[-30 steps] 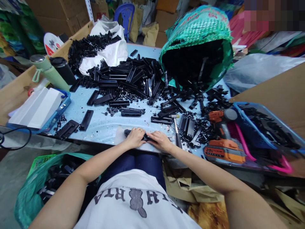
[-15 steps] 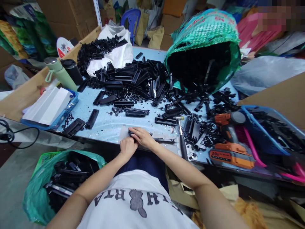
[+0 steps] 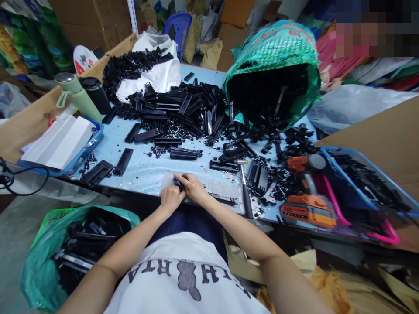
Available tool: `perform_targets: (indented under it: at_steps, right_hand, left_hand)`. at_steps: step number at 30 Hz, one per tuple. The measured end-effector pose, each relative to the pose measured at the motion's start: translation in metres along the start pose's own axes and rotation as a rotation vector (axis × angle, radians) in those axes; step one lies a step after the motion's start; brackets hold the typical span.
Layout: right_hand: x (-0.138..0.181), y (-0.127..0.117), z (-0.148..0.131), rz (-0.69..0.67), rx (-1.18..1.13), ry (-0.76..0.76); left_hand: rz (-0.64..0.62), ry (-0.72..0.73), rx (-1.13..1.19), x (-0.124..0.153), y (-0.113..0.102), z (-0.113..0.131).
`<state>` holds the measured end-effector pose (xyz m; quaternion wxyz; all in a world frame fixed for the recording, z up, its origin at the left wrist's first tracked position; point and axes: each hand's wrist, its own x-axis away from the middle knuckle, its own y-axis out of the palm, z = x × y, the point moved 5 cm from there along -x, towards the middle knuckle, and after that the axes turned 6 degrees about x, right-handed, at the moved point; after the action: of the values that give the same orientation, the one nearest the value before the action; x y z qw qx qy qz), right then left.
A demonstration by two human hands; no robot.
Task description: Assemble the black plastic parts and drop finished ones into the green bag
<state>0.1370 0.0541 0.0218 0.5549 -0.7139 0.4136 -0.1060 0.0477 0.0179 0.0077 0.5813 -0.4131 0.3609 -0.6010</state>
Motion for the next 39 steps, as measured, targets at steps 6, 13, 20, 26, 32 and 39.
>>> perform_targets:
  at_steps: [6,13,20,26,32,39]
  right_hand:
    - [-0.002,0.003,0.004,-0.001,-0.080,0.062]
    - [0.000,0.002,0.005,-0.032,-0.011,0.094]
    - [-0.002,0.003,-0.003,-0.088,0.085,0.102]
    - [0.048,-0.045,0.001,0.043,0.199,0.002]
    - [0.103,-0.064,0.052,-0.054,0.569,0.221]
    - [0.089,-0.095,0.019,-0.055,0.328,-0.164]
  left_hand:
    - [0.033,0.029,-0.029,0.003,-0.002,-0.001]
    - [0.022,0.023,-0.052,0.002,-0.007,-0.005]
    - [0.011,0.052,-0.081,0.006,-0.009,-0.006]
    - [0.054,0.531,-0.078,0.007,-0.028,-0.007]
    - [-0.008,1.044,-0.187,-0.019,-0.020,0.031]
    - [0.048,0.934,0.048,0.007,-0.050,0.043]
